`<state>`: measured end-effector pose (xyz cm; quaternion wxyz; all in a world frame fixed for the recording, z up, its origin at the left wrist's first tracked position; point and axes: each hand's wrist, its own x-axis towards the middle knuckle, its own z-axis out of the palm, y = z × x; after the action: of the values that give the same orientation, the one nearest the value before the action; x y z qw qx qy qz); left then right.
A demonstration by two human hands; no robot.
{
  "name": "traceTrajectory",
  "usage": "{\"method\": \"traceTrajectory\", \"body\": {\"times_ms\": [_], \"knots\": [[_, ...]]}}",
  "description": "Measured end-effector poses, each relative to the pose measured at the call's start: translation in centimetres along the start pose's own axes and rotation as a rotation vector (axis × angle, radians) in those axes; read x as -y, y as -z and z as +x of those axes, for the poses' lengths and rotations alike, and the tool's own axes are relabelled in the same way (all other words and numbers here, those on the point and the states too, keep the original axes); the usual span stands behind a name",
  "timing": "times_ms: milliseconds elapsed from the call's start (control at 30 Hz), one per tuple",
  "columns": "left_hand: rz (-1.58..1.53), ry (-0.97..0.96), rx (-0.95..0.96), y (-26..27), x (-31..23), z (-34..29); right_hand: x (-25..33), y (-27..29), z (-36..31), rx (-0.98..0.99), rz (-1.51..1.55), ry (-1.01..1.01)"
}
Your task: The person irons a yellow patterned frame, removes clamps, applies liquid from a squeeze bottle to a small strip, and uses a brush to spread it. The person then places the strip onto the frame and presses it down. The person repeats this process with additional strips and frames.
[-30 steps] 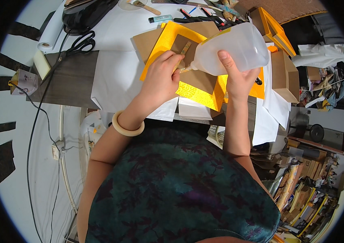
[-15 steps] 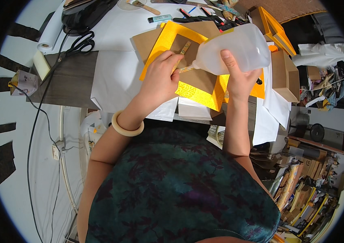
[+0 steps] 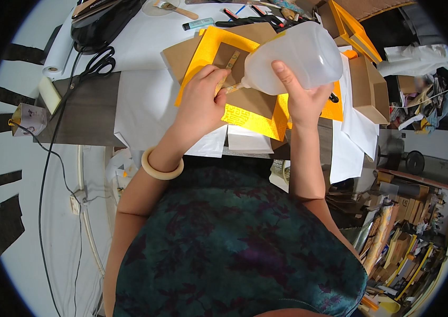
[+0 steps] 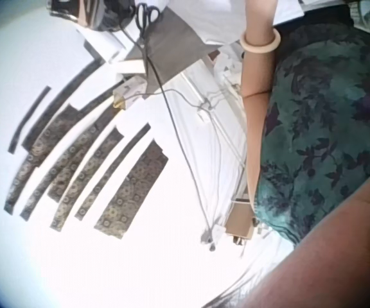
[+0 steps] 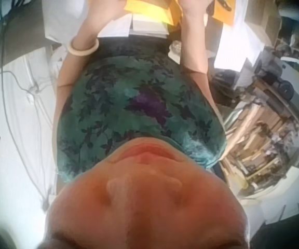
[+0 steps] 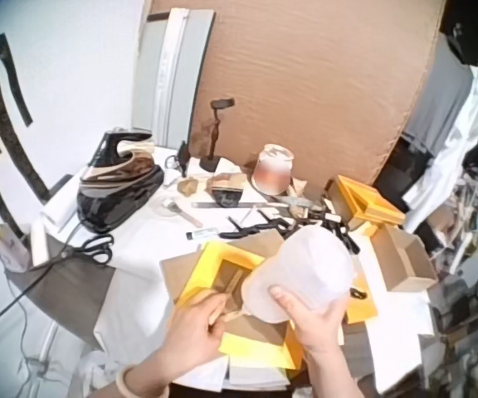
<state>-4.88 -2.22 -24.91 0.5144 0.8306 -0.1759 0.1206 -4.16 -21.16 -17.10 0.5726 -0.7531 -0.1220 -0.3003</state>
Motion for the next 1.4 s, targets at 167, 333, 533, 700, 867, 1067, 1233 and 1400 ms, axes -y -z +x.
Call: {"method": "traceTrajectory", "body": {"times_ms": [167, 333, 533, 700, 867, 1067, 1233, 1400], "knots": [[0.002, 0.009, 0.028, 0.3, 0.0, 0.2, -1.4, 2.4, 1.3, -0.088, -0.039, -0.033], [-0.023, 0.067, 0.059, 0.3, -0.2, 0.2, -0.8, 0.0, 0.4, -0.040, -0.009, 0.039], [-0.025, 0.074, 0.070, 0.4, -0.2, 0.3, -1.4, 2.9, 1.6, -0.104, -0.069, -0.049], [0.021, -0.010, 0.012, 0.1, 0.2, 0.2, -0.6, 0.6, 0.6, -0.050, 0.018, 0.009], [0.032, 0.003, 0.039, 0.3, 0.0, 0.3, -1.3, 2.7, 1.5, -0.089, -0.025, -0.096], [-0.001, 0.085, 0.083, 0.6, -0.6, 0.5, -1.1, 1.1, 0.9, -0.060, -0.107, 0.093], [0.013, 0.072, 0.088, 0.6, -0.4, 0.5, -1.9, 3.2, 2.0, -0.098, -0.028, -0.101], [-0.025, 0.052, 0.050, 0.3, -0.4, 0.5, -1.0, 1.6, 1.0, -0.045, -0.151, 0.100]]}}
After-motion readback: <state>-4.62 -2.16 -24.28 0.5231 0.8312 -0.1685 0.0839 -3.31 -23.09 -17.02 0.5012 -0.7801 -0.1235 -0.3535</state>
